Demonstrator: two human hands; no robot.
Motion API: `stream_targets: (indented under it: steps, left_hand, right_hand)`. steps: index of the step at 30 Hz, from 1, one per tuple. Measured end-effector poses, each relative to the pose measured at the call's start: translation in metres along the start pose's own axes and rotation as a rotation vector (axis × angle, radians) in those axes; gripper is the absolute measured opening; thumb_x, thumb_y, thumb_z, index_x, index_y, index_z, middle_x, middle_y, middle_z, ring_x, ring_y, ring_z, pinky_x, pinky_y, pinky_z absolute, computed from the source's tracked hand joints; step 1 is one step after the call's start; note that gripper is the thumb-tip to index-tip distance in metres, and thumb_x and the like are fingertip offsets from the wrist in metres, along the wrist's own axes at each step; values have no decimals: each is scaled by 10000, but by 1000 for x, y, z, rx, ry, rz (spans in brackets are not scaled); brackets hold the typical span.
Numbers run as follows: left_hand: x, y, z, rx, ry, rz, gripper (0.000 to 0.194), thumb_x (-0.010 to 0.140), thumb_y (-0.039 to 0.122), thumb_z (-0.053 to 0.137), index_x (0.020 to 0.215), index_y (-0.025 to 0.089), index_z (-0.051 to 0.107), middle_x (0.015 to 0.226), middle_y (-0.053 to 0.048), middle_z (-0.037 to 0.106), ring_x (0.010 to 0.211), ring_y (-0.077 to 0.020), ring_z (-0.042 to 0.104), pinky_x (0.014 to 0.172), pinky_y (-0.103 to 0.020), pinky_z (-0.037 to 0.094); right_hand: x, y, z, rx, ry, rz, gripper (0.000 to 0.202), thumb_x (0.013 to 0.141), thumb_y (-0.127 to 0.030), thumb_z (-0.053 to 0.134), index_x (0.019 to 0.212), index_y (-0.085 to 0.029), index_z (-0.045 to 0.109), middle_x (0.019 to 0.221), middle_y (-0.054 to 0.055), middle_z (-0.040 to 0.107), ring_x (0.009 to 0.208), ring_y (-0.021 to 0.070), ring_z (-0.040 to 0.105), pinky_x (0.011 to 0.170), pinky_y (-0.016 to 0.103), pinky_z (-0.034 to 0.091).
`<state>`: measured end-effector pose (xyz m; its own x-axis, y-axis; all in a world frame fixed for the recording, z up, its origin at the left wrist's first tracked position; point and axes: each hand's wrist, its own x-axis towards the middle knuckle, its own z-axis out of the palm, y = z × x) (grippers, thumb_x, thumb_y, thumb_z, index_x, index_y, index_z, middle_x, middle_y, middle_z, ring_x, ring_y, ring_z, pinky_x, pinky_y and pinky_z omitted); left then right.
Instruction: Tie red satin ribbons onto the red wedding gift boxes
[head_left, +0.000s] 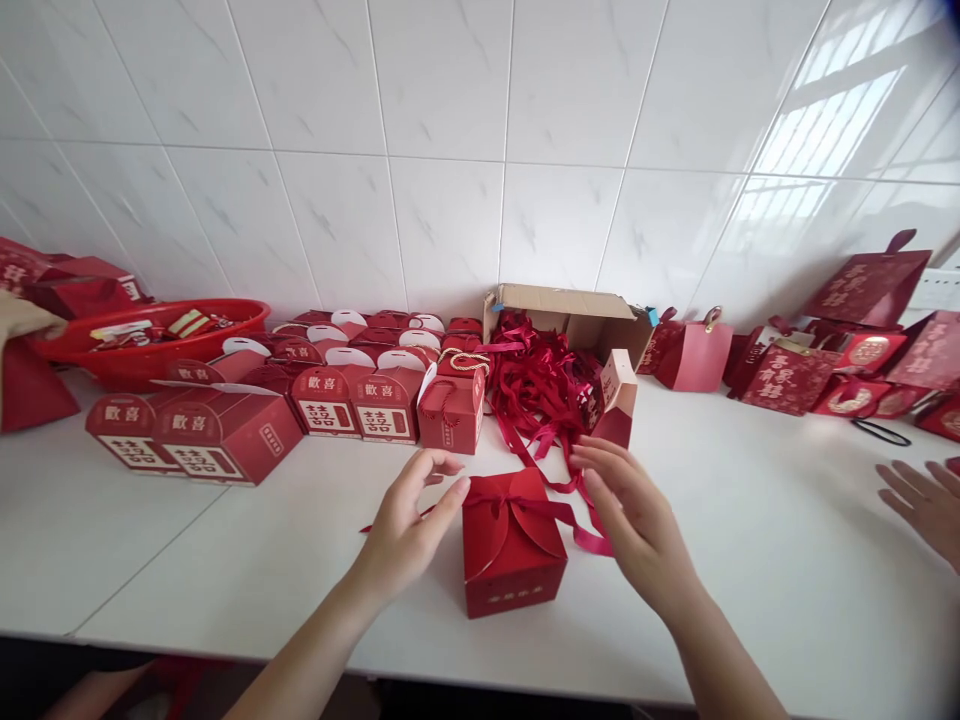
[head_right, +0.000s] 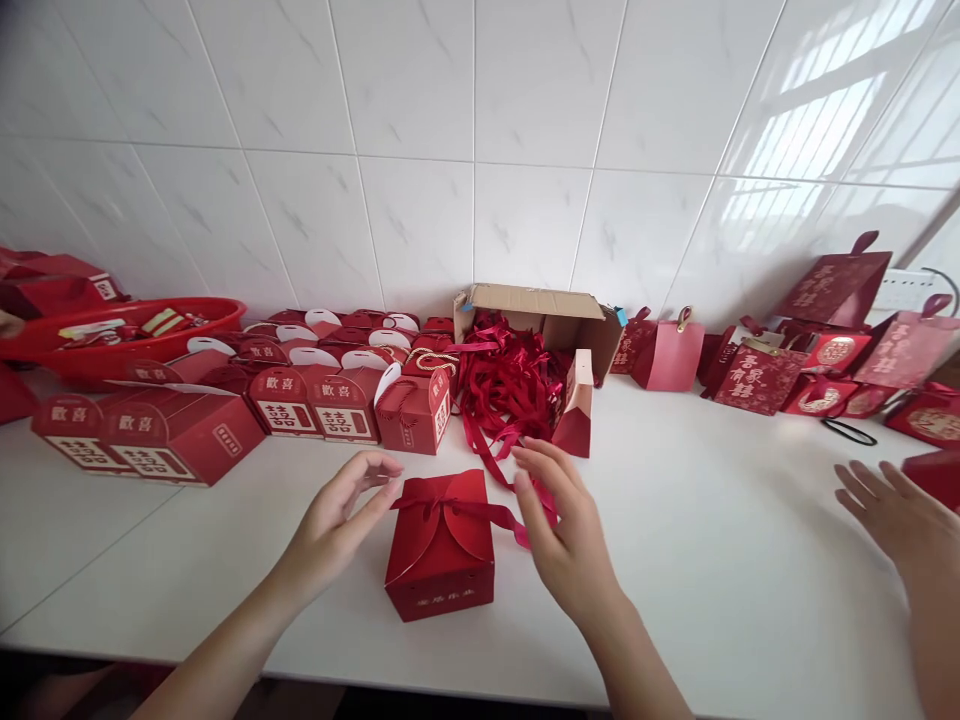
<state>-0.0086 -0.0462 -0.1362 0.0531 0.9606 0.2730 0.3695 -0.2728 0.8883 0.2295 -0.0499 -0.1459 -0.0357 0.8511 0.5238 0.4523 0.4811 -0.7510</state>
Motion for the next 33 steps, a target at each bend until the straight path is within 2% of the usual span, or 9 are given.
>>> stream_targets:
  steps: [2, 4, 8, 12, 16, 21, 24, 27, 33]
  left_hand:
    - [0, 1, 5, -63, -28, -40, 180, 834, 385, 575, 857, 219, 509, 905, -19, 561, 909, -186, 576, 848, -295, 455]
    - [-1, 2, 6, -96, -58, -80, 221, 804, 383, 609, 828, 218, 462, 837, 4, 510, 842, -166, 557, 784, -270, 459]
    - [-4, 1, 7, -97, -108, -149, 288, 778, 393, 637, 833, 225, 410, 785, 34, 465, 769, -143, 523, 711, -250, 437]
    - [-3, -1, 8, -78, -145, -187, 314, 795, 438, 613, 800, 229, 378, 755, 53, 430, 678, -126, 484, 640, -243, 404]
    - [0, -6, 8, 72, -171, -149, 345, 793, 490, 601, 703, 210, 422, 723, 39, 417, 671, -144, 453, 648, -259, 380]
    - [-3, -4, 8, 120, -151, -167, 432, 770, 546, 607, 613, 201, 399, 652, 40, 386, 617, -143, 419, 598, -256, 345]
    - [-5, 1, 9, 12, -193, -214, 426, 770, 538, 608, 635, 203, 383, 619, 53, 358, 587, -127, 381, 564, -241, 313]
    - [-4, 3, 10, -100, -246, -229, 382, 772, 509, 616, 671, 197, 419, 642, 46, 396, 618, -133, 421, 596, -241, 340]
    - [-2, -4, 10, 14, -135, -180, 388, 734, 511, 652, 653, 199, 435, 621, 52, 378, 585, -125, 375, 561, -230, 310]
  right_hand:
    - [3, -3, 7, 94, -137, 114, 329, 947, -423, 434, 1186, -231, 553, 1219, 118, 543, 1004, 230, 611, 742, 342, 543]
    - [5, -4, 12, 132, -226, 191, 371, 923, -458, 471, 1208, -222, 504, 1163, 111, 545, 810, 184, 623, 607, 295, 520]
    - [7, 0, 16, 207, -343, 280, 317, 892, -500, 513, 997, -202, 480, 925, 17, 520, 591, 95, 487, 537, 246, 424]
    - [8, 4, 16, 249, -445, 351, 394, 883, -567, 489, 761, -201, 405, 711, -38, 434, 557, 91, 394, 516, 232, 331]
    - [6, 7, 14, 222, -490, 365, 488, 861, -632, 471, 651, -201, 376, 606, -47, 354, 554, 103, 327, 513, 246, 271]
    - [-1, 9, 4, 333, -530, 521, 610, 889, -689, 304, 575, -181, 432, 537, -29, 380, 505, 101, 323, 504, 256, 259]
    - [-3, 11, 0, 309, -513, 481, 579, 873, -672, 391, 580, -176, 456, 555, -29, 382, 532, 104, 345, 512, 250, 278]
    - [-2, 15, -1, 275, -472, 419, 507, 856, -614, 497, 600, -182, 429, 576, -41, 359, 547, 98, 317, 507, 243, 258]
    - [1, 17, -7, 213, -462, 410, 495, 816, -613, 553, 595, -189, 423, 543, -44, 351, 518, 94, 275, 473, 242, 219]
